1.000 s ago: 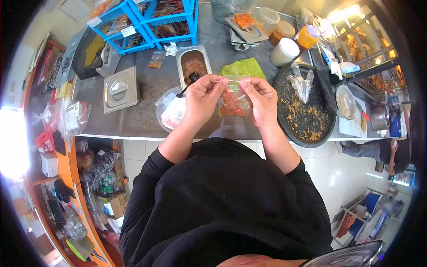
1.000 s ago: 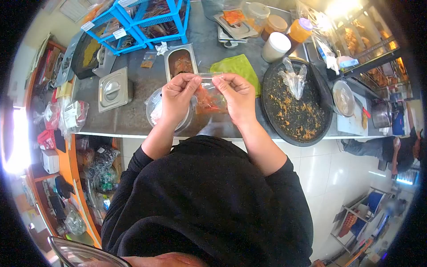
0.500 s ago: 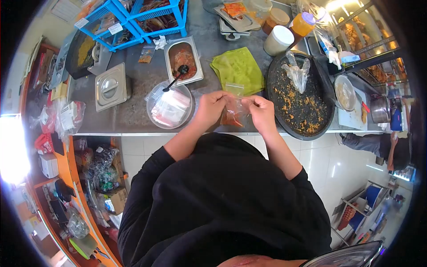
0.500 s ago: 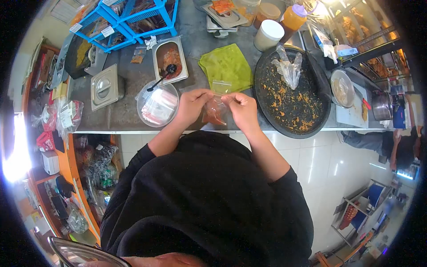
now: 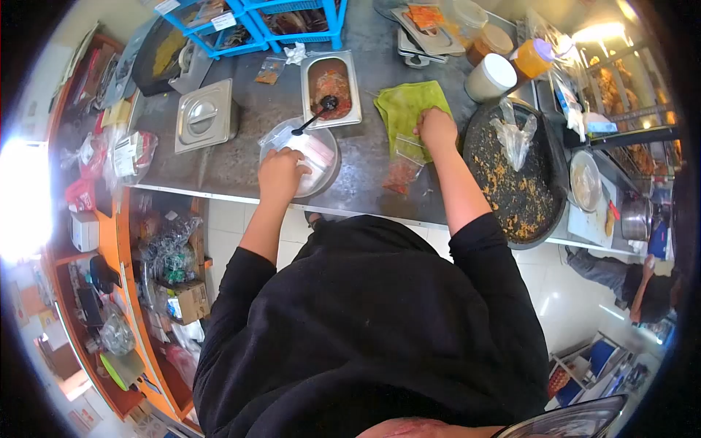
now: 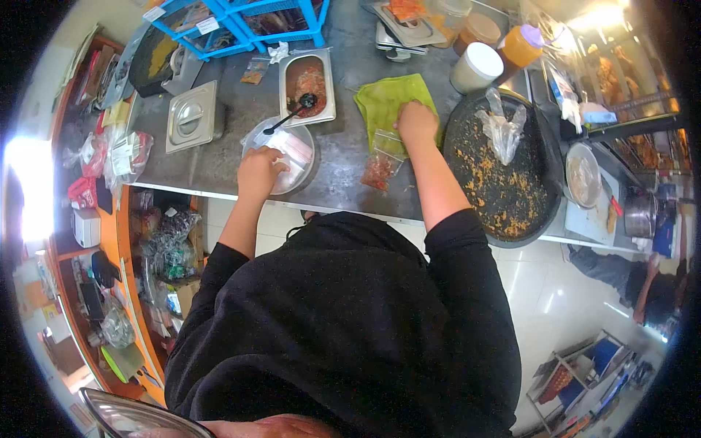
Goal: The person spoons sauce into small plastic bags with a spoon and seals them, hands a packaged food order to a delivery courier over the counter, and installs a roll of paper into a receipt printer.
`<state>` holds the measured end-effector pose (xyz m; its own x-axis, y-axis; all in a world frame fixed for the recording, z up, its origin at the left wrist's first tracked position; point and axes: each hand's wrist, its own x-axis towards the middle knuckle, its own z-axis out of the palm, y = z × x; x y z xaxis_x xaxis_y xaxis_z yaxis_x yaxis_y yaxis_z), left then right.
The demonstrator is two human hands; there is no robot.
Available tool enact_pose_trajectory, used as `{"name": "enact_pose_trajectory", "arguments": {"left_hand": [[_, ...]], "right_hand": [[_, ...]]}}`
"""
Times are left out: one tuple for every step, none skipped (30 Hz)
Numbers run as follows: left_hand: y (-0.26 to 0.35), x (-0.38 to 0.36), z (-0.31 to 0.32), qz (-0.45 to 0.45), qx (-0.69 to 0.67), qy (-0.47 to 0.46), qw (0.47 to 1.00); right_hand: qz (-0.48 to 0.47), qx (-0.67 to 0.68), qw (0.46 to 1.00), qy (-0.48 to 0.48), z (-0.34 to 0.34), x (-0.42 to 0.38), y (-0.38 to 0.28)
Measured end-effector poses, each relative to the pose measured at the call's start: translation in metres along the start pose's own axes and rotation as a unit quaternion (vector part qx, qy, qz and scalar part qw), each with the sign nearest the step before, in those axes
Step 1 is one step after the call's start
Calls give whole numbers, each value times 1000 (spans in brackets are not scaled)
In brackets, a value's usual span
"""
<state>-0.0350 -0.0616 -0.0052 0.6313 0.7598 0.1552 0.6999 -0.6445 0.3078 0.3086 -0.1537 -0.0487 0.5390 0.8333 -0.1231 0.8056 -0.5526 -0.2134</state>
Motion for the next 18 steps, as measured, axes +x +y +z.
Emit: {"name": "enact_pose_trajectory", "arguments": {"left_hand": [[-8,-2,3,10,22,-8,1000],[-13,-3,9,12,51,-37,998],[-15,-6,17,7,48,-37,998],[-16,-6,26,3,44,-35,998],[-18,-6,33,-2,42,-32,999],[-17,-6,31,13,53,-28,998],[-15,-6,28,26,65,-26,997],[-15,-8,26,39,77,-24,996],[-17,-9,26,30,54,-17,998],[-19,-11,26,23,32,-12,999],[-21,-12,27,19,9,-8,1000],[-19,-12,24,37,-23,20,999],[-16,-12,18,56,-55,49,996],[-11,-13,10,74,-86,77,991],[-5,-13,1,94,-114,96,984],[2,-14,-11,112,-141,114,977],[8,-15,-21,130,-167,133,968],[11,-15,-30,128,-176,132,967]], "right_hand": [[12,-2,1000,-7,2,2,-2],[26,-5,1000,-13,3,2,-3],[39,-10,999,-17,0,3,-5],[32,-22,999,-14,-5,2,-6],[25,-34,999,-11,-9,-3,-7],[18,-45,999,-8,-15,-10,-11],[-28,9,998,54,-26,-21,-22],[-74,64,989,115,-36,-34,-36],[-117,120,970,173,-47,-49,-52],[-141,198,958,150,-54,-65,-69],[-162,275,939,127,-59,-80,-88],[-166,325,926,94,-61,-94,-106],[-169,374,909,62,-60,-104,-123],[-147,396,906,33,-58,-111,-137],[-126,417,900,4,-56,-115,-150],[-119,451,884,-18,-51,-115,-155],[-110,484,867,-39,-47,-116,-159],[-117,529,839,-53,-38,-114,-163]]}}
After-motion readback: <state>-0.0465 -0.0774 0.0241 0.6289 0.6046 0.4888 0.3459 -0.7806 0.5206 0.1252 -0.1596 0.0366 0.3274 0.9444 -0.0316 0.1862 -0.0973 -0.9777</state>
